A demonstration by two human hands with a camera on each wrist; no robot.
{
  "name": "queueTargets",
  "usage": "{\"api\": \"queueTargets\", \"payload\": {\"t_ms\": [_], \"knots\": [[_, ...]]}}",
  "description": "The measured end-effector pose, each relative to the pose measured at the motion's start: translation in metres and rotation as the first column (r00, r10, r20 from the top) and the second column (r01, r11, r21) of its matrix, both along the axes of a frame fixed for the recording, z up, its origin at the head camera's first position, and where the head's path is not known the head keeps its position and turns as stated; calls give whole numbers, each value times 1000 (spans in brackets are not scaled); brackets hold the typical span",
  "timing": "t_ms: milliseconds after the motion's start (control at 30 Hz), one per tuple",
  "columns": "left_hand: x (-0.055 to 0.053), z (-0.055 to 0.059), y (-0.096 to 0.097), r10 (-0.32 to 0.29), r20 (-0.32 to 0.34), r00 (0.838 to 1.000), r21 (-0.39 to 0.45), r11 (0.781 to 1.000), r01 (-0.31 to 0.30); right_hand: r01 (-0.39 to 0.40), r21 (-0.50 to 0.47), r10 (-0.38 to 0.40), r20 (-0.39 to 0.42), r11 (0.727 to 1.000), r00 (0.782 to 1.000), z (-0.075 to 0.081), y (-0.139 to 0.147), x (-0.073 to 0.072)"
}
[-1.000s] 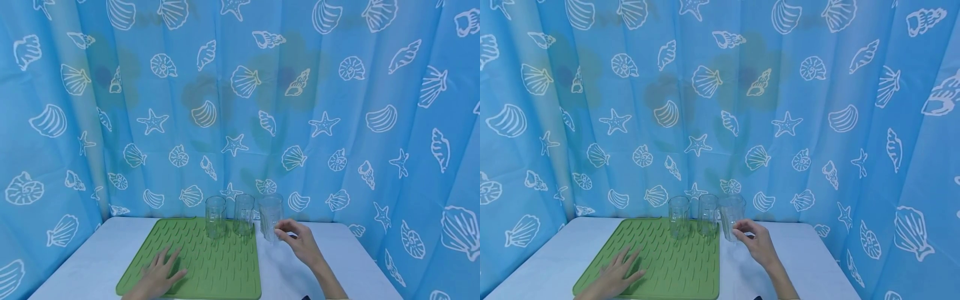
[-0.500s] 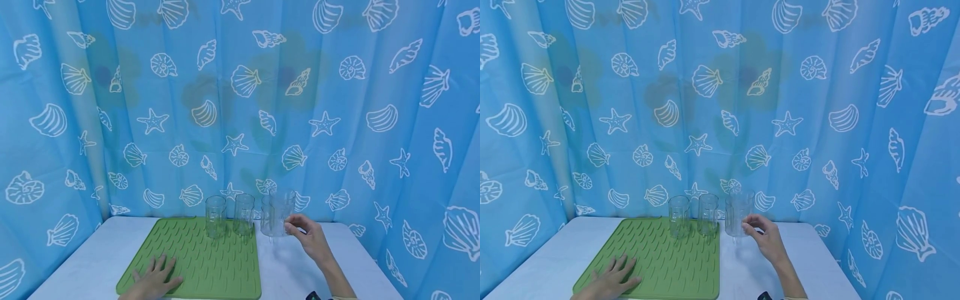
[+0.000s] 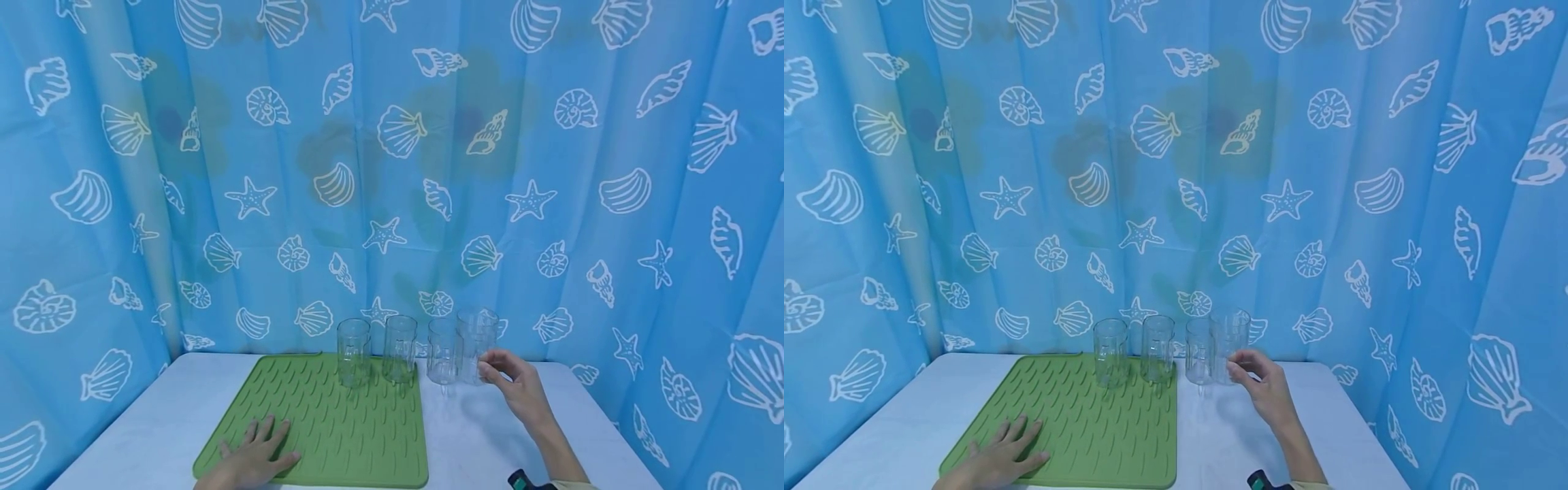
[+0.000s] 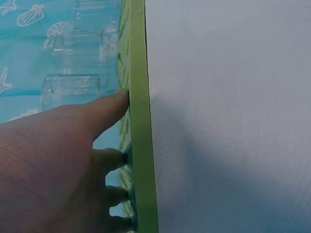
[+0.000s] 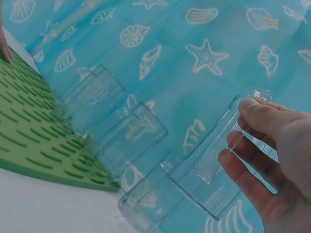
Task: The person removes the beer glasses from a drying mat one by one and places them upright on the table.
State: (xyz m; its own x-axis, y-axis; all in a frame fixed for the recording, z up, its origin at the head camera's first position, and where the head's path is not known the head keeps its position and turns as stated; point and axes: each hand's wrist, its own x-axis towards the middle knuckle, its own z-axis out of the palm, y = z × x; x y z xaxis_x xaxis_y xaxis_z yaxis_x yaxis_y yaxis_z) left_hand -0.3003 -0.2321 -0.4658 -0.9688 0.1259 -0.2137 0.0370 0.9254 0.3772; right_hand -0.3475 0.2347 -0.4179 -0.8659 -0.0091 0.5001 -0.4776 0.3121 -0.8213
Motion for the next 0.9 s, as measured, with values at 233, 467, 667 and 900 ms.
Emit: {"api": "queueTargets", "payload": {"t_ms": [233, 467, 667, 900], "knots": [[1, 0, 0, -4, 5, 1000, 13, 1000, 3, 37, -12, -37, 3, 999, 999, -12, 6, -8], [2, 1, -1, -14, 14, 1000, 18, 1000, 14, 92, -6, -91, 104, 996, 990, -25, 9, -14], [2, 1, -2, -16, 6, 1000, 21, 1000, 16, 102, -11, -98, 160, 995, 982, -36, 12, -22], [0, 2, -2, -18, 18, 1000, 13, 1000, 18, 105, -6, -103, 161, 994, 982, -46, 15, -30]]}}
